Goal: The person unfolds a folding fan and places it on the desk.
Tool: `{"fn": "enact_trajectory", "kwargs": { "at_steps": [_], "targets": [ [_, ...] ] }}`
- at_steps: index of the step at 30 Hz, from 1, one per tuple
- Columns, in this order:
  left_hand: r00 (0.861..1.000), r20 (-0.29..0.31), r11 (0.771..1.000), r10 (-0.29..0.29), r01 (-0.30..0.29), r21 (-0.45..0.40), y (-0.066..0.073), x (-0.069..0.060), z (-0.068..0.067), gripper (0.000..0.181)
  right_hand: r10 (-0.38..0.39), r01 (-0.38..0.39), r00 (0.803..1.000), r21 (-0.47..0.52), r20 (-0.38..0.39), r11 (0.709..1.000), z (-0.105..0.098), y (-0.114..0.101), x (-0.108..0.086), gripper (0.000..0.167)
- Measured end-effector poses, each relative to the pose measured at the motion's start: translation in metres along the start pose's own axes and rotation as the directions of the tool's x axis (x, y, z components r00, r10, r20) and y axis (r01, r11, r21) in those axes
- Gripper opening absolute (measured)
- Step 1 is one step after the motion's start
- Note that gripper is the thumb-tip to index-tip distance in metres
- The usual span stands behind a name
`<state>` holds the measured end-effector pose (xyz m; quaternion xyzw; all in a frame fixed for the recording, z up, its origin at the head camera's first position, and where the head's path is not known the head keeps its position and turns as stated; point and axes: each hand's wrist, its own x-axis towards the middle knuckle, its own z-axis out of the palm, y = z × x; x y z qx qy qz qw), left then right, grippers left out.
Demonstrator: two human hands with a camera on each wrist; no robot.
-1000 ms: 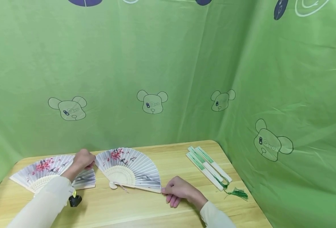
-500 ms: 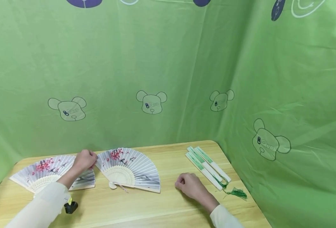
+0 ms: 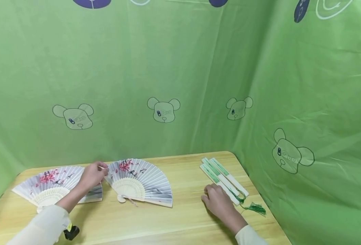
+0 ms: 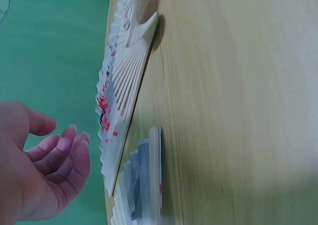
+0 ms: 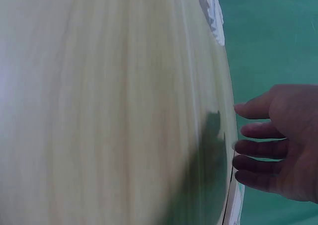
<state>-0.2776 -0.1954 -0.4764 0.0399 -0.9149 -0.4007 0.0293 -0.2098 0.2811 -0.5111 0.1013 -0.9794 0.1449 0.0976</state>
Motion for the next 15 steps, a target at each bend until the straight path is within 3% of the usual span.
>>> {"fn": "enact_trajectory", "kwargs": {
  "at_steps": [7,15],
  "targets": [
    [0.999,-0.029,0.999,0.041,-0.04,0.014,0.009,-0.014,0.001,0.028,0.0,-0.008,0.995,-0.083,-0.096,0.997,-0.002,0.012,-0.006,0.037],
    [0.995,-0.037,0.996,0.09,-0.09,-0.008,0.014,-0.026,0.003,0.031,-0.065,0.031,0.982,-0.188,-0.175,0.982,-0.002,0.029,-0.009,0.029]
  ]
}}
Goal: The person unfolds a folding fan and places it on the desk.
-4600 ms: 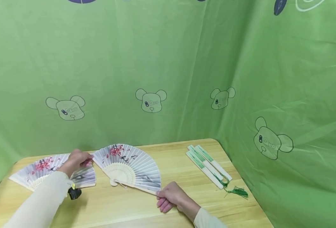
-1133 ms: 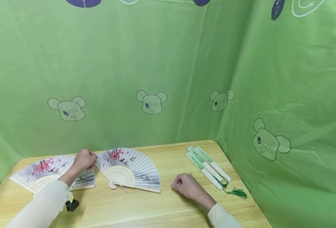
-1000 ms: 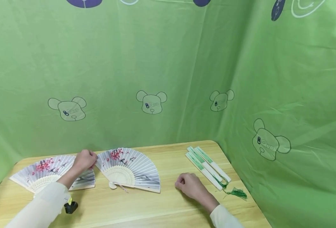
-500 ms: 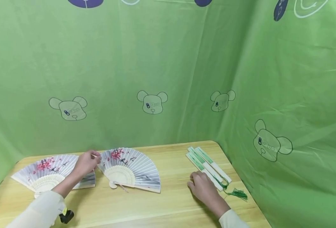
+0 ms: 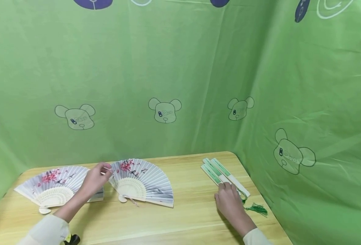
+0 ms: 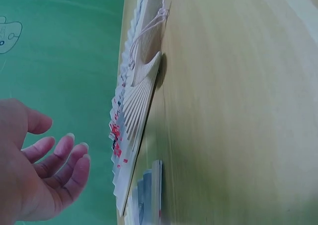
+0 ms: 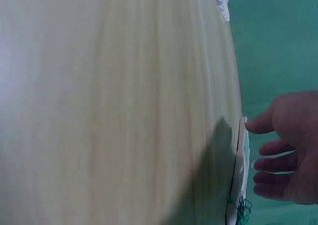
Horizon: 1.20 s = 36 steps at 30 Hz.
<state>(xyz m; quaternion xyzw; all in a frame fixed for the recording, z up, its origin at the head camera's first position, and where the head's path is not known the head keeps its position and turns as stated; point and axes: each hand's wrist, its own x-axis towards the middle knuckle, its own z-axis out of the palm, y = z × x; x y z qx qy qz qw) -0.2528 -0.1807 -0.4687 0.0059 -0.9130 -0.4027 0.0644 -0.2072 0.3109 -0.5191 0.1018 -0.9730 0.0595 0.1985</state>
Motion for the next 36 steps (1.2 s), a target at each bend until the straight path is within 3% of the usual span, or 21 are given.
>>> {"fn": "enact_trajectory", "kwargs": {
  "at_steps": [8,25,36],
  "targets": [
    [1.0,0.009,0.998,0.022,-0.021,-0.056,0.006,-0.011,0.002,0.033,-0.016,0.016,1.0,0.003,-0.019,1.0,-0.002,0.011,-0.003,0.022],
    [0.998,-0.007,0.986,0.059,-0.059,-0.153,0.03,-0.02,0.008,0.031,0.079,-0.081,0.995,0.043,0.057,0.996,0.003,0.021,-0.006,0.028],
    [0.998,-0.001,0.975,0.061,-0.06,-0.212,0.039,-0.018,0.014,0.031,0.054,-0.064,0.984,0.05,0.17,0.997,-0.002,0.024,0.004,0.012]
  ]
}}
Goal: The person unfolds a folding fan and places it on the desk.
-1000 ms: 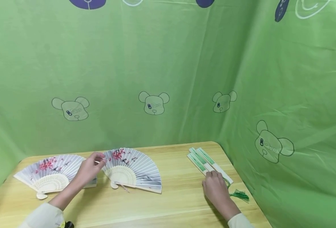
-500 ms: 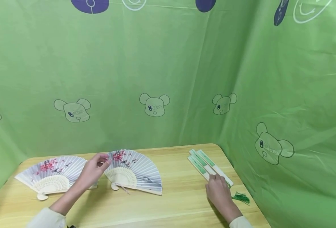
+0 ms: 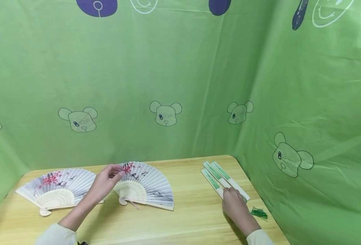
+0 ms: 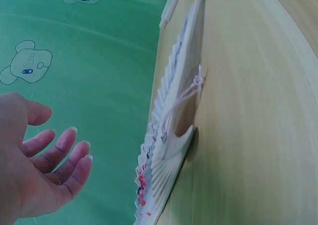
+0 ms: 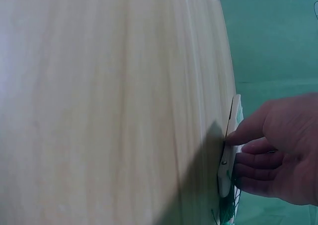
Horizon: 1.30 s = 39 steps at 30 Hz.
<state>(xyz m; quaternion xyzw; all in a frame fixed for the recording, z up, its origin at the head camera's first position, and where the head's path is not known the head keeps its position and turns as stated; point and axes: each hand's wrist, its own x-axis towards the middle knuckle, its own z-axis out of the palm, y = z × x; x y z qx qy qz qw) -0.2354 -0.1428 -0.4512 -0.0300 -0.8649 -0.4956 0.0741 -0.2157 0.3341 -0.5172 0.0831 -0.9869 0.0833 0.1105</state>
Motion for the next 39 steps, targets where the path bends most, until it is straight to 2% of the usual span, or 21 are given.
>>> {"fn": "enact_trajectory", "kwargs": {
  "at_steps": [7,14,23,31,39],
  "targets": [
    [1.0,0.011,1.0,-0.002,0.002,-0.028,0.008,0.001,0.006,0.035,0.03,-0.033,0.998,0.033,0.063,0.999,-0.001,-0.002,0.005,0.017],
    [1.0,0.011,0.998,0.015,-0.014,-0.057,0.014,0.003,0.012,0.033,0.057,-0.06,0.99,0.019,0.13,0.998,-0.006,-0.002,0.009,0.02],
    [1.0,0.016,0.996,0.017,-0.016,-0.082,0.015,0.004,0.024,0.028,0.084,-0.103,0.981,0.097,0.177,0.99,-0.009,-0.002,0.01,0.026],
    [0.998,0.029,0.99,0.05,-0.046,-0.13,0.025,0.006,0.033,0.025,0.064,-0.078,0.99,0.104,0.129,0.992,-0.01,-0.003,0.008,0.004],
    [0.998,0.024,0.989,0.062,-0.058,-0.133,0.032,0.008,0.042,0.024,0.055,-0.068,0.994,0.134,0.099,0.989,-0.012,-0.005,0.002,0.003]
  ]
}}
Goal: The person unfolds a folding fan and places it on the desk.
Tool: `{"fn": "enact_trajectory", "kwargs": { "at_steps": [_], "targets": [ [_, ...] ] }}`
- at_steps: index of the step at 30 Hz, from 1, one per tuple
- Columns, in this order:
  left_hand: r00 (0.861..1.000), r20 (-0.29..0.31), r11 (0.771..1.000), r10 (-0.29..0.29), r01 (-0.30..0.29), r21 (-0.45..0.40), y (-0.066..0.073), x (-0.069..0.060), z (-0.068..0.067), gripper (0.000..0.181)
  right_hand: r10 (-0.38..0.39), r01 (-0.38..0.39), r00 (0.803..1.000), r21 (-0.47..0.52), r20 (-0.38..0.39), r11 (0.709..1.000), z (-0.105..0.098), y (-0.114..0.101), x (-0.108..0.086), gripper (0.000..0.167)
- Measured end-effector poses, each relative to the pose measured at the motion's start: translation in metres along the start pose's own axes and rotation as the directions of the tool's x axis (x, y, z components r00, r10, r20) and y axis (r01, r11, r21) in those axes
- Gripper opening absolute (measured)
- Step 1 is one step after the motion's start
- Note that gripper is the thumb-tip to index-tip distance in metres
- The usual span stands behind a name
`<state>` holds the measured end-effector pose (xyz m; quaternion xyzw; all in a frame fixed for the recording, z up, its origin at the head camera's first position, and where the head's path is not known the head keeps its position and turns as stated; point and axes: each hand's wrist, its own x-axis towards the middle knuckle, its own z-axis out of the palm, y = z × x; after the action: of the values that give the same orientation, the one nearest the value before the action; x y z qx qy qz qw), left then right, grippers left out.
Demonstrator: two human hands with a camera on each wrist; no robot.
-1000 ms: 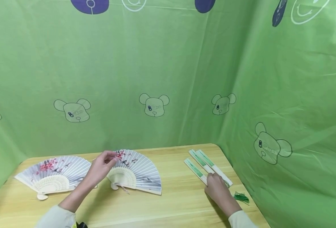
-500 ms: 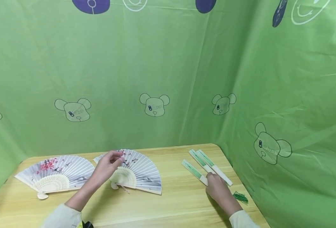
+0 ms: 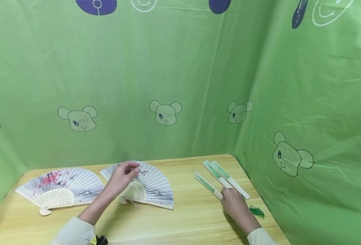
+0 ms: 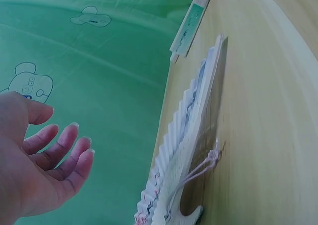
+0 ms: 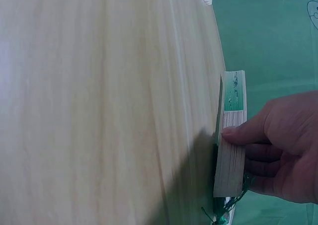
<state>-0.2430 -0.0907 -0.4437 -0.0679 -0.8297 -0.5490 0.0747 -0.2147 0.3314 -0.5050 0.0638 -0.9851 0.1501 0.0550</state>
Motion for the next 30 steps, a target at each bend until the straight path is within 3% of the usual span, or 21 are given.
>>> {"fn": "enact_trajectory", "kwargs": {
  "at_steps": [12,20,30],
  "targets": [
    [1.0,0.018,0.999,-0.022,0.022,-0.023,0.006,0.005,0.008,0.025,-0.02,0.022,0.996,0.02,-0.086,1.0,-0.013,-0.021,-0.007,0.014],
    [1.0,0.031,1.0,-0.005,0.005,-0.014,0.01,0.006,0.014,0.029,-0.031,0.036,0.99,0.036,-0.138,0.999,-0.018,-0.037,-0.01,0.017],
    [0.999,0.046,0.996,-0.017,0.021,-0.084,0.005,0.003,0.025,0.032,-0.044,0.057,0.982,0.069,-0.182,0.996,-0.018,-0.049,-0.013,0.016]
  ]
}}
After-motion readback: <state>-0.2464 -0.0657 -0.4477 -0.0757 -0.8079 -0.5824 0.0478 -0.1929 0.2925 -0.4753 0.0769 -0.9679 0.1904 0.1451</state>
